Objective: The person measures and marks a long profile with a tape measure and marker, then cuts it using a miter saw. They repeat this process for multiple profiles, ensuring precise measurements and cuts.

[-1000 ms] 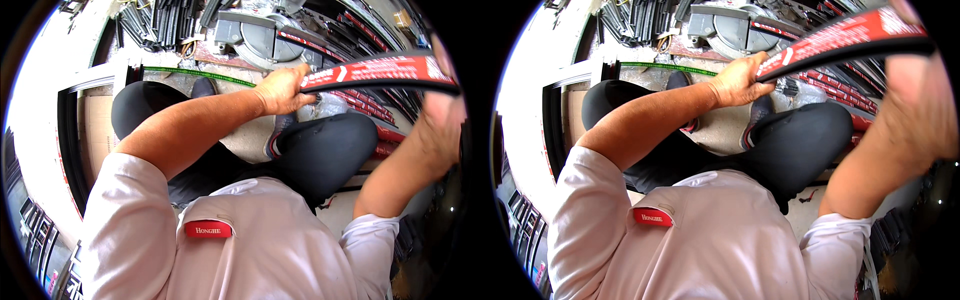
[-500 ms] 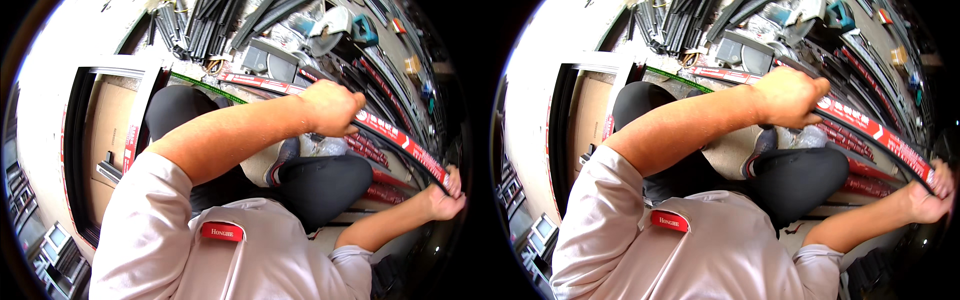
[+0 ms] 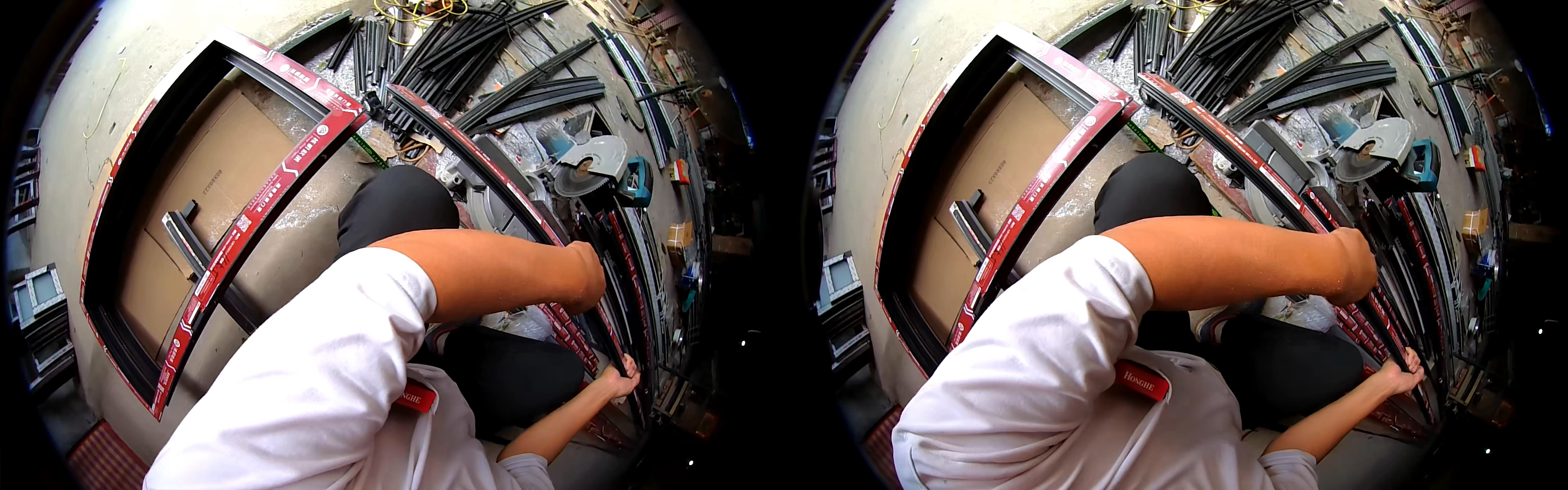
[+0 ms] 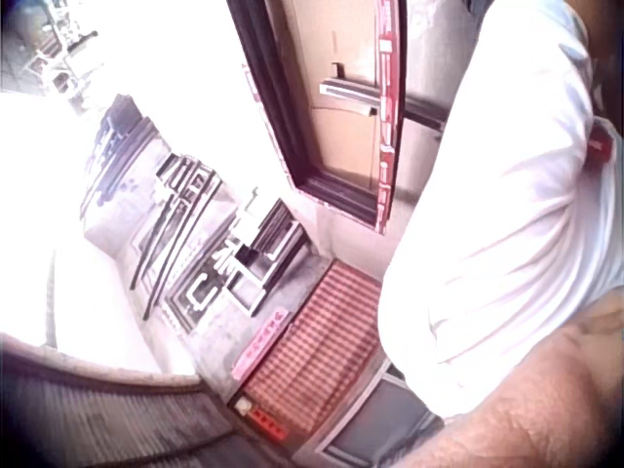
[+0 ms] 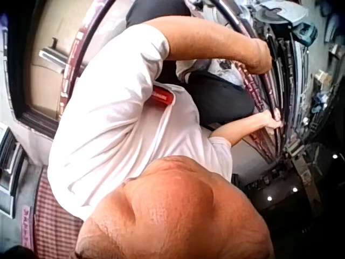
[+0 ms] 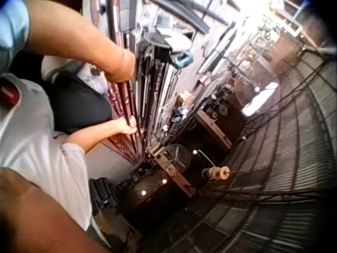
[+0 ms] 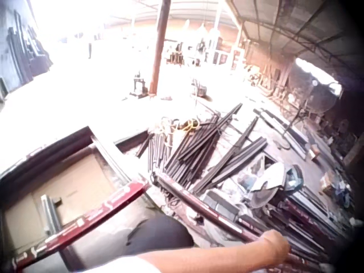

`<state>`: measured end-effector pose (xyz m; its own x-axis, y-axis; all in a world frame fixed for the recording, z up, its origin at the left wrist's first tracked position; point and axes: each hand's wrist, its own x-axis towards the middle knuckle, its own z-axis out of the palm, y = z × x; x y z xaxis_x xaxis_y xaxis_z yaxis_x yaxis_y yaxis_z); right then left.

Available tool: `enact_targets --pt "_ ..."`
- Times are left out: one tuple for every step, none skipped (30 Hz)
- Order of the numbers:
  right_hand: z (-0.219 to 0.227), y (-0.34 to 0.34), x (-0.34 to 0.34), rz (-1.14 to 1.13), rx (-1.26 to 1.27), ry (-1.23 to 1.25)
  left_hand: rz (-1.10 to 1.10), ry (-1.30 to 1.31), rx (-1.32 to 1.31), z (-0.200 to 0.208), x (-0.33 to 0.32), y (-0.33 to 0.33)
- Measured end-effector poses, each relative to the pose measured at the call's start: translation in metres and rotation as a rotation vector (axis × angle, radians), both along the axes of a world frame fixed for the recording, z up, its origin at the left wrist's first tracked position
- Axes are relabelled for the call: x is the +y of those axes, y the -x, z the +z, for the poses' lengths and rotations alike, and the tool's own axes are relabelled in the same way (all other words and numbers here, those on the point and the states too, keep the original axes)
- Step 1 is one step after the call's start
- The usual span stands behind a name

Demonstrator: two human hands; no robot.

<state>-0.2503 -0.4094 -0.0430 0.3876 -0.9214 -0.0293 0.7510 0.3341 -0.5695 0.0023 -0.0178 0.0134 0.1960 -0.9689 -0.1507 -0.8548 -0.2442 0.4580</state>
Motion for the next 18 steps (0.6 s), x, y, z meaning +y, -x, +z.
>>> enact_targets --pt "-0.002 0.006 -0.011 -0.002 0.018 -0.045 -0.013 -0.014 -0.022 0.0 -0.008 0.002" --pt "-0.012 0.004 -0.008 0.014 0.043 -0.066 -0.042 -0.055 -0.016 0.003 -0.006 0.0" --pt "-0.017 -0.001 -0.003 -0.008 0.085 -0.131 -0.029 -0.09 -0.027 -0.001 -0.008 -0.001" --pt "-0.028 -0.008 0.0 0.01 0.102 -0.169 -0.024 -0.114 -0.023 -0.006 -0.009 -0.002" --pt "-0.029 -0.002 -0.014 0.009 0.117 -0.181 -0.036 -0.111 -0.021 -0.006 -0.015 -0.002" --pt "-0.037 -0.016 -0.004 -0.04 0.193 -0.246 -0.027 -0.126 -0.014 -0.012 -0.013 -0.003" --pt "-0.05 -0.021 -0.001 0.0 0.209 -0.288 -0.017 -0.143 -0.007 -0.019 -0.012 -0.005" --pt "-0.042 -0.001 -0.037 -0.021 0.198 -0.269 -0.05 -0.104 0.001 -0.01 -0.024 -0.004" --pt "-0.027 0.018 -0.071 -0.042 0.188 -0.25 -0.102 -0.048 -0.019 0.001 -0.029 -0.001" --pt "-0.043 0.014 -0.067 -0.024 0.215 -0.256 -0.095 -0.08 -0.018 -0.009 -0.033 0.0" --pt "-0.06 -0.001 -0.05 0.026 0.253 -0.297 -0.077 -0.124 -0.014 -0.018 -0.028 -0.002" --pt "-0.075 -0.017 -0.033 0.035 0.318 -0.375 -0.08 -0.142 -0.008 -0.025 -0.015 -0.005" --pt "-0.101 -0.036 -0.002 0.054 0.39 -0.479 -0.051 -0.208 0.017 -0.038 -0.001 -0.007" --pt "-0.115 -0.044 0.006 0.079 0.432 -0.52 -0.03 -0.232 0.038 -0.041 0.007 -0.008" --pt "-0.056 0.008 -0.09 0.015 0.407 -0.282 -0.083 -0.064 0.019 -0.002 -0.015 0.0" --pt "-0.05 0.022 -0.112 0.019 0.397 -0.261 -0.077 -0.034 0.02 -0.001 -0.025 0.001" --pt "-0.065 0.016 -0.11 0.048 0.395 -0.285 -0.075 -0.051 0.022 -0.006 -0.023 0.0" --pt "-0.075 0.01 -0.11 0.034 0.435 -0.326 -0.077 -0.061 0.023 -0.009 -0.02 0.0"
